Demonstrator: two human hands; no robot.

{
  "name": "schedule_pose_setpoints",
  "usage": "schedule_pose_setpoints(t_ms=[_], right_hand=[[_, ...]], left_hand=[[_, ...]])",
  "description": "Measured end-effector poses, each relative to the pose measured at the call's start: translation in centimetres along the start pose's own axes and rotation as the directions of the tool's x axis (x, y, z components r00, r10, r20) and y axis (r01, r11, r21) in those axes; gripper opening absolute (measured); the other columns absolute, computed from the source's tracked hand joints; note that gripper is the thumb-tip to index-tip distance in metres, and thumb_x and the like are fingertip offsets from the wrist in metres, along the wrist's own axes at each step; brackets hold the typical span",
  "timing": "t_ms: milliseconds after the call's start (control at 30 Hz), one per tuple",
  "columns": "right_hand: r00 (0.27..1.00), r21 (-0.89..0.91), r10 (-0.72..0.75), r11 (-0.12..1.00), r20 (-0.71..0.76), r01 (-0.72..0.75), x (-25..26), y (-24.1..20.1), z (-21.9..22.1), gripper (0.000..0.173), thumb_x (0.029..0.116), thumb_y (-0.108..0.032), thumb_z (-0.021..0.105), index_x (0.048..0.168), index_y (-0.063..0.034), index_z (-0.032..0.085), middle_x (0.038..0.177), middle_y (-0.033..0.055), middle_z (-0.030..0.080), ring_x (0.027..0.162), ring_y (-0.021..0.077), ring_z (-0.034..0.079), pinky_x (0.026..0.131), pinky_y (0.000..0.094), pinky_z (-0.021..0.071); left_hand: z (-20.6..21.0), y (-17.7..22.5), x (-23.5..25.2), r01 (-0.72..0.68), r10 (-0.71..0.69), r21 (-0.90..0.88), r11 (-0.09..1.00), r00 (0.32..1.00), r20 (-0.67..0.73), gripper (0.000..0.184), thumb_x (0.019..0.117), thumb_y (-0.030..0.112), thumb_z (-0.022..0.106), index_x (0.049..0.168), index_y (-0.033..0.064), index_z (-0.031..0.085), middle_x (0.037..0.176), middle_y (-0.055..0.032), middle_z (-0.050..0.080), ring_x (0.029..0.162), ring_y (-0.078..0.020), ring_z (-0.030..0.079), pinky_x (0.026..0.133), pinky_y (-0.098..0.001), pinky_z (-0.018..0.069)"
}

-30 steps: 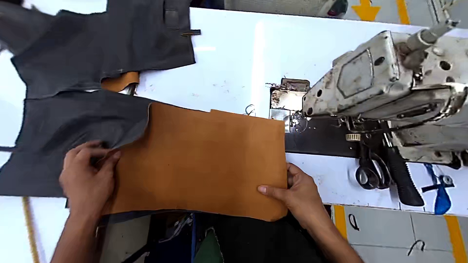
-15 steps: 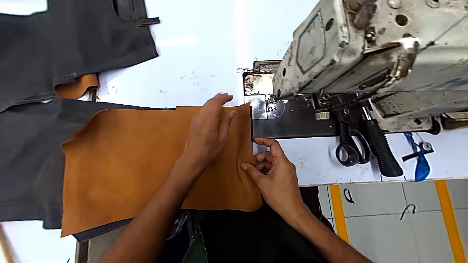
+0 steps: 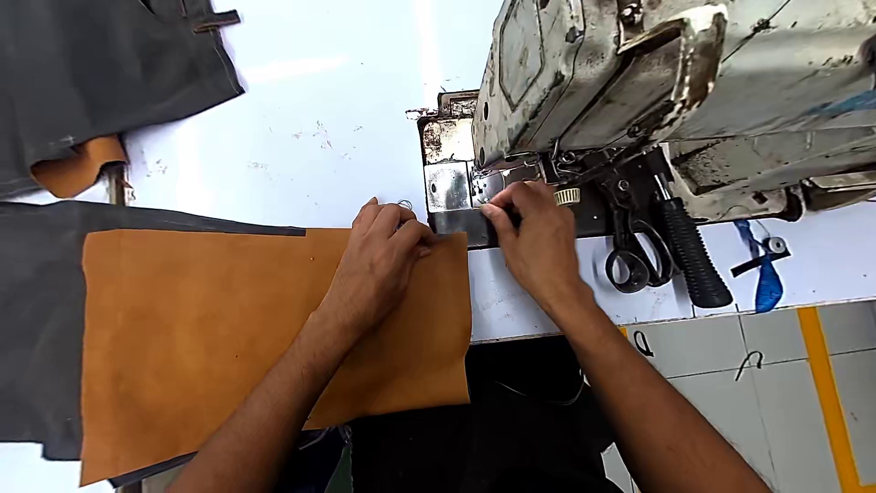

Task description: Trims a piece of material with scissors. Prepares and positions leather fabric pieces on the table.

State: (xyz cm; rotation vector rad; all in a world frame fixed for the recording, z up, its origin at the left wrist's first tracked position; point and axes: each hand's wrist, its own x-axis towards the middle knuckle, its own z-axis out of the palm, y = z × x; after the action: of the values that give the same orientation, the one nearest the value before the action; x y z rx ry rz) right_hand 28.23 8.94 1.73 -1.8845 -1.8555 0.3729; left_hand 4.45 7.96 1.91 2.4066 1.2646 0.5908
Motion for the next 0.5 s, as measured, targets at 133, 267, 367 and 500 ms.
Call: schedule_pose_setpoints(t_ms=[133, 267, 367, 500], right_hand=[[0.989, -0.008, 0.124, 0.992, -0.084, -0.125, 0.4, 2.0, -3.3, 0.033, 0.0991, -0.020, 0.064, 0.124, 0.0019, 0.064, 0.124, 0.0265, 0.061, 0.110, 0.0389, 0.064, 0.093, 0.0527, 0.0534], [0.971, 0.243, 0.181, 0.946, 0.159, -0.216, -5.7, -0.8, -5.5, 0.027, 0.1053, -0.025, 0.058, 0.126, -0.0084, 0.062, 0.104, 0.0073, 0.071, 0.081, 0.0187, 0.072, 0.069, 0.0415, 0.0633], [0.858, 0.439, 0.195, 0.793, 0.475, -0.423, -10.7, -2.7, -4.7, 0.031, 0.1049, -0.041, 0.058, 0.121, -0.0159, 0.066, 0.090, -0.0031, 0.074, 0.071, 0.0126, 0.074, 0.062, 0.0364, 0.0668], [0.815, 0.429, 0.211, 0.763, 0.540, -0.482, -12.9, -4.4, -3.6, 0.051, 0.0919, -0.062, 0.067, 0.124, -0.0220, 0.064, 0.089, -0.0100, 0.072, 0.069, 0.0055, 0.070, 0.059, 0.0264, 0.0620]], left_hand=[[0.1, -1.1, -1.6, -0.163, 0.151, -0.162, 0.973, 0.985, -0.087, 0.020, 0.1001, 0.003, 0.053, 0.089, 0.0045, 0.070, 0.115, -0.0117, 0.073, 0.127, -0.0292, 0.063, 0.122, -0.0593, 0.0319], [-1.5, -1.4, -4.9, -0.126, -0.011, -0.516, 0.847, 0.967, -0.254, 0.016, 0.1036, 0.008, 0.052, 0.118, 0.0080, 0.059, 0.113, -0.0029, 0.070, 0.118, -0.0209, 0.067, 0.119, -0.0579, 0.0401], [-2.4, -1.6, -5.7, -0.029, -0.124, -0.487, 0.873, 0.952, -0.280, 0.031, 0.1059, 0.018, 0.049, 0.135, 0.0104, 0.051, 0.116, -0.0001, 0.066, 0.107, -0.0121, 0.066, 0.100, -0.0383, 0.0544], [-2.9, -1.2, -2.9, 0.096, -0.089, -0.234, 0.968, 0.995, 0.038, 0.049, 0.1059, 0.023, 0.055, 0.149, 0.0025, 0.048, 0.119, -0.0098, 0.068, 0.106, -0.0131, 0.066, 0.096, -0.0329, 0.0558]])
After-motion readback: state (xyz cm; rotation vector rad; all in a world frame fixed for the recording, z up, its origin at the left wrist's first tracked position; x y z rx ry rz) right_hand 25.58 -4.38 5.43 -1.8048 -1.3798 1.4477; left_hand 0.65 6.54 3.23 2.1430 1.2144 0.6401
